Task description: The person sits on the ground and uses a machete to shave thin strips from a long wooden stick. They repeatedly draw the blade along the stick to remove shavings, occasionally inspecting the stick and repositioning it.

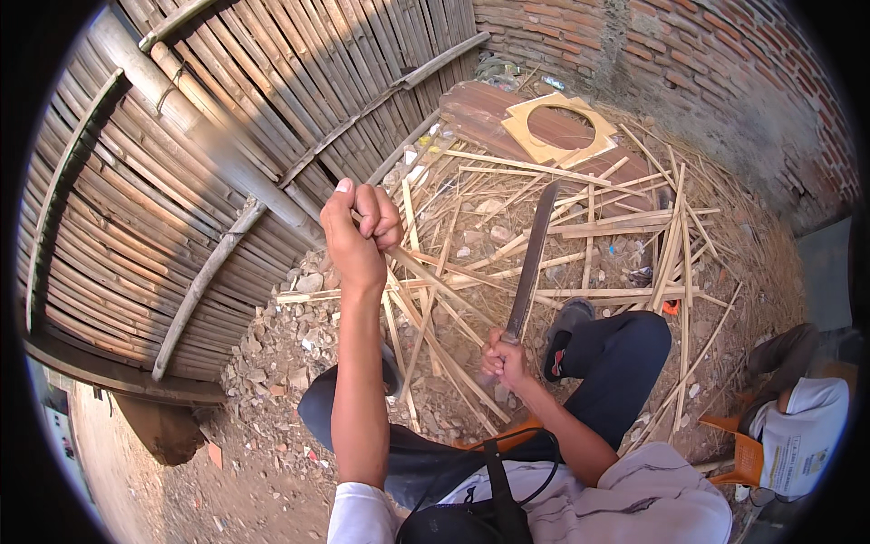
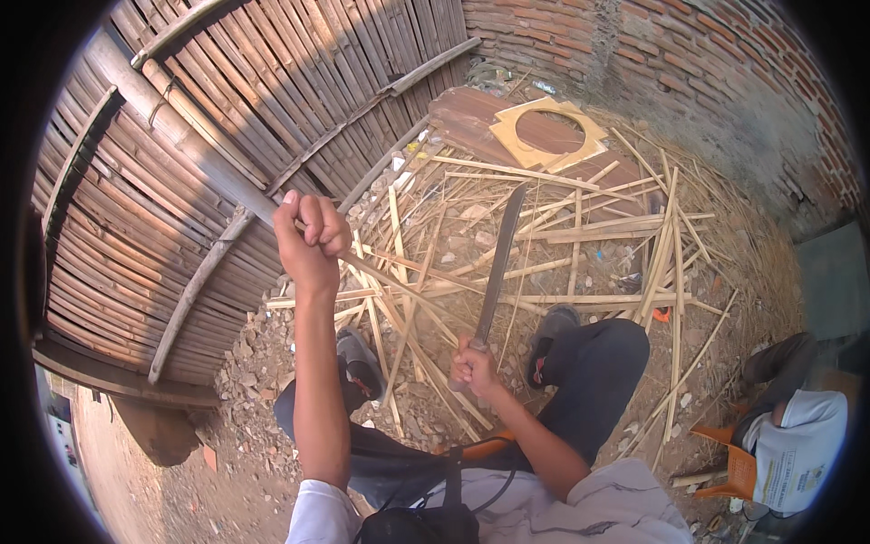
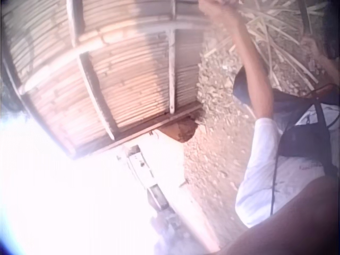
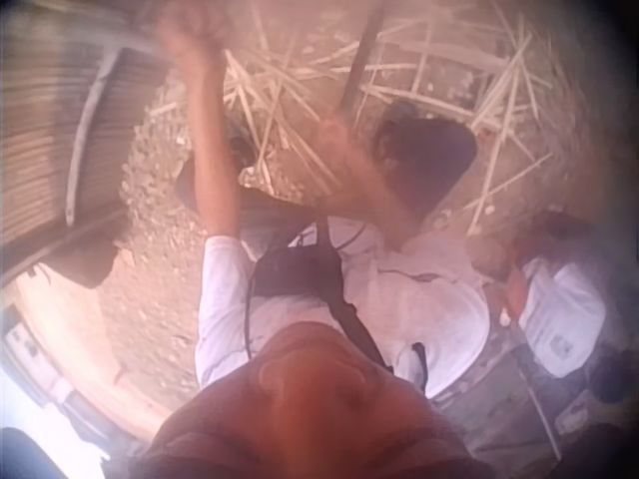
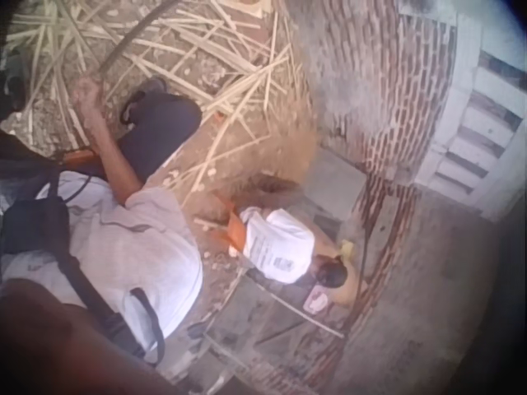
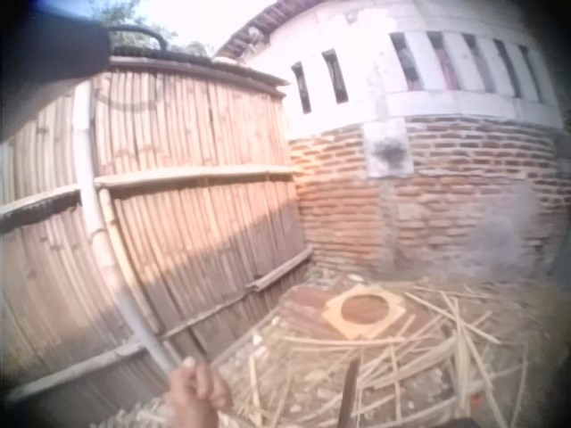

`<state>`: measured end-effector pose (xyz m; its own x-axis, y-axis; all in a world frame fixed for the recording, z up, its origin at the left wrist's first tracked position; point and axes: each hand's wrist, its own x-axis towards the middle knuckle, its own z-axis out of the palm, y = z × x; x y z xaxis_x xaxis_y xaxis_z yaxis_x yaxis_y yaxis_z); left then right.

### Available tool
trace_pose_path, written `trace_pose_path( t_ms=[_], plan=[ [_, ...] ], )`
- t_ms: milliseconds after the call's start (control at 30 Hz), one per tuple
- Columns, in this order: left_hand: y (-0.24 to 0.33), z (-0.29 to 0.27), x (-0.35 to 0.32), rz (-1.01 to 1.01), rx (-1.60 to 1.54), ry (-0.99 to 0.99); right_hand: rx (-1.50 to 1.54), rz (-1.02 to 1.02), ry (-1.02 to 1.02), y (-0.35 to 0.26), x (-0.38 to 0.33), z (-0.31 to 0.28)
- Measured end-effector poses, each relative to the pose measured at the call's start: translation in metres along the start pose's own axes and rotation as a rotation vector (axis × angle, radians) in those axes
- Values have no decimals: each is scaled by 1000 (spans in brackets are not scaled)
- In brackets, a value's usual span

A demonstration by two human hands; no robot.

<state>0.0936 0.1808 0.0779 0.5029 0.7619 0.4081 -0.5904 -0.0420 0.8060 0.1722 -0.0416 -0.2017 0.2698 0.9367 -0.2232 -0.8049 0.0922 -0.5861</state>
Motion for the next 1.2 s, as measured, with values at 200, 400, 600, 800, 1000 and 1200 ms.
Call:
trace_pose_path(
  t_ms=[200, 400, 600, 800, 1000, 1200],
  plan=[
    [2, -8, -3, -29, -10, 59, 215, 551, 172, 36, 1, -38],
    [0, 1, -3, 29, 60, 82, -194, 57, 263, -21, 1, 51],
    [0, 13, -2, 30, 112, 95, -319, 201, 302, 29, 5, 2],
    [3, -5, -7, -6, 46, 137, -135, 456, 339, 47, 8, -24],
    [0, -7, -9, -33, -20, 58, -416, 167, 163, 23, 12, 27],
    [5, -18, -11, -70, -55, 76, -205, 487, 300, 68, 17, -83]
  ],
)
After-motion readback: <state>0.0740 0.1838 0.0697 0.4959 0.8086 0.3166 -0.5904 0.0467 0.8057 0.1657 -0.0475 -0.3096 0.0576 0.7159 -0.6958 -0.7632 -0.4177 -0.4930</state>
